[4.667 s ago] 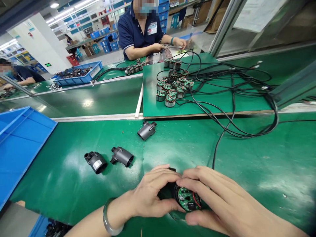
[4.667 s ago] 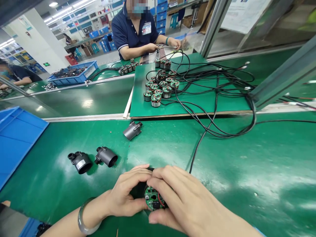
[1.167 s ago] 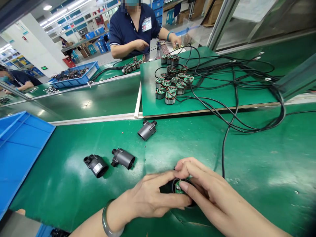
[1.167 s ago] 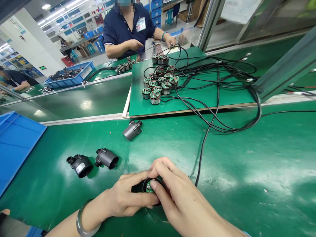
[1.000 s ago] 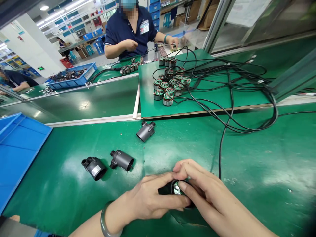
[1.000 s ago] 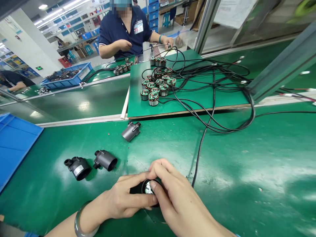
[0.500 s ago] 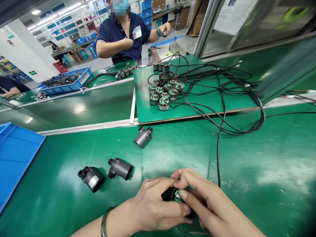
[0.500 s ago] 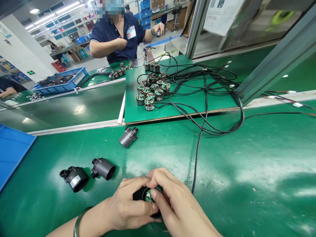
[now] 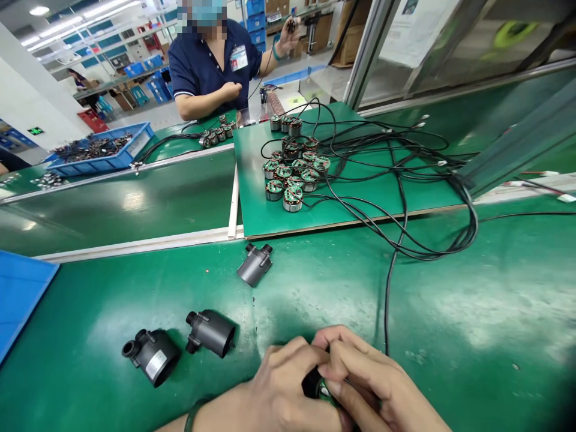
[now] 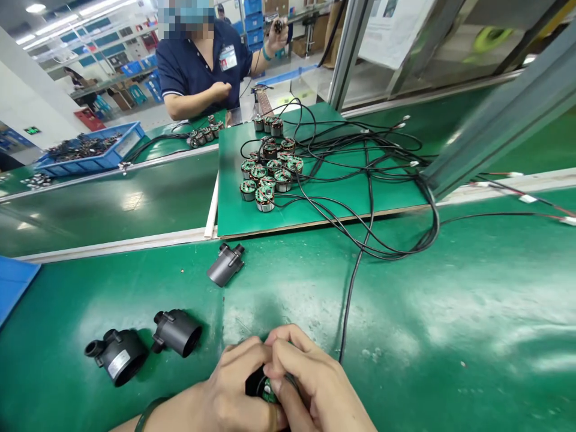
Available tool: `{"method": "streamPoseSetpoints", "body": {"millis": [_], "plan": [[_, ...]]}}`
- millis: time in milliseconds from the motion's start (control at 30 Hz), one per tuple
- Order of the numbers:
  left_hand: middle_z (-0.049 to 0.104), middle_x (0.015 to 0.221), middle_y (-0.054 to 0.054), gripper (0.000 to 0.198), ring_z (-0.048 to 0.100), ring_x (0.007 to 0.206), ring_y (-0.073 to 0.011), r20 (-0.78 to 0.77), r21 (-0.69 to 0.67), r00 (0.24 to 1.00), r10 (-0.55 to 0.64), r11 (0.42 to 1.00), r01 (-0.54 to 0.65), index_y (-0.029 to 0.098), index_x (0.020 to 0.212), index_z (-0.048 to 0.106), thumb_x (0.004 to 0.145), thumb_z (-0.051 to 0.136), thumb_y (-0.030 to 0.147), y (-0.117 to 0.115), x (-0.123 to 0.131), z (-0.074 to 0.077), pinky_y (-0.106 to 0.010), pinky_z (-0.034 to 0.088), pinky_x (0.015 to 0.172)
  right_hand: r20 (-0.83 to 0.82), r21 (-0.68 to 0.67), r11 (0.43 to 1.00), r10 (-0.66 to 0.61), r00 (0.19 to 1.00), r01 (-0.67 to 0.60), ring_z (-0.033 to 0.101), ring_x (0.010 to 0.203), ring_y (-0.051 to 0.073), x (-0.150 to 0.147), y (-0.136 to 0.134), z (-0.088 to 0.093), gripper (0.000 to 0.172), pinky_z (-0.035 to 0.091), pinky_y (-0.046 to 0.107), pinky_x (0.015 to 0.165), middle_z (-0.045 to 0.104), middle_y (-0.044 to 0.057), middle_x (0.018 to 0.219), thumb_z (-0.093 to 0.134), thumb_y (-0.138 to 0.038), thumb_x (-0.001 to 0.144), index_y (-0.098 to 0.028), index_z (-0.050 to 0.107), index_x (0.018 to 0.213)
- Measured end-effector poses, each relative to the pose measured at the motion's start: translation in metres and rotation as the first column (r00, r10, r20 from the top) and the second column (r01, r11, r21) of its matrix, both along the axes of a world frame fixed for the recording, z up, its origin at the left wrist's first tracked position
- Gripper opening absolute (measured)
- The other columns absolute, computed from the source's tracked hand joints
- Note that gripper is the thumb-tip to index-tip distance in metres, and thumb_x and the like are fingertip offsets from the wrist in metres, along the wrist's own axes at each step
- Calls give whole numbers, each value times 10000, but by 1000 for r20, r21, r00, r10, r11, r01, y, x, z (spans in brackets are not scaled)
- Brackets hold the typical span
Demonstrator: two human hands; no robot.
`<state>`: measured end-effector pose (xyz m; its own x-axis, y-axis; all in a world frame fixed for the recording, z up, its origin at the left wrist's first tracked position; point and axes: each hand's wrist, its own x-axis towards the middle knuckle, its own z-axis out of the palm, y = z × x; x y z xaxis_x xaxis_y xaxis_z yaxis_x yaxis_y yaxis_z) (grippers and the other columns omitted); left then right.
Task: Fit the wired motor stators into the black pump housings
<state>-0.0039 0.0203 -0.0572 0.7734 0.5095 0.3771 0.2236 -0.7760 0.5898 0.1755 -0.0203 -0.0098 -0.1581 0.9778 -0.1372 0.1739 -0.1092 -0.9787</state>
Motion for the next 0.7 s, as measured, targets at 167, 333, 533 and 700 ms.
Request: {"method": "streamPoseSetpoints", "body": {"millis": [167,333,533,700], "plan": [[653,929,-59,245,640,790,-161,274,-29,961,22,999,-14,230,848,635,953,650,451,7,9,6,-265,512,661,-262,-245,963,48,964,-115,590,699,136,13,1,-5,213,544,258,637,610,34,971,469,-409,1015,-235,592,1002],[764,1094,-118,535,762,994,-213,335,-203,940,68,979,1,218,1191,489,855,764,532,3,6,5,-296,594,880,-124,-59,985,153,980,-161,649,1120,240,41,-20,-15,607,591,310,880,516,82,1445,736,-444,866,-359,501,1420],[759,1101,-107,654,769,972,-228,266,-260,951,159,962,-88,246,1249,406,827,753,606,-14,6,-1,-318,621,854,369,152,983,39,928,-102,693,964,215,18,-42,-22,510,594,294,779,624,45,1154,778,-290,835,-316,551,1290],[679,1215,-157,698,738,936,-227,286,-246,958,4,967,69,228,1283,488,833,638,740,1,-3,19,-295,618,732,389,222,974,-56,920,-35,711,775,191,15,-66,-13,198,578,271,678,678,16,913,619,-279,928,-242,525,1098]]}}
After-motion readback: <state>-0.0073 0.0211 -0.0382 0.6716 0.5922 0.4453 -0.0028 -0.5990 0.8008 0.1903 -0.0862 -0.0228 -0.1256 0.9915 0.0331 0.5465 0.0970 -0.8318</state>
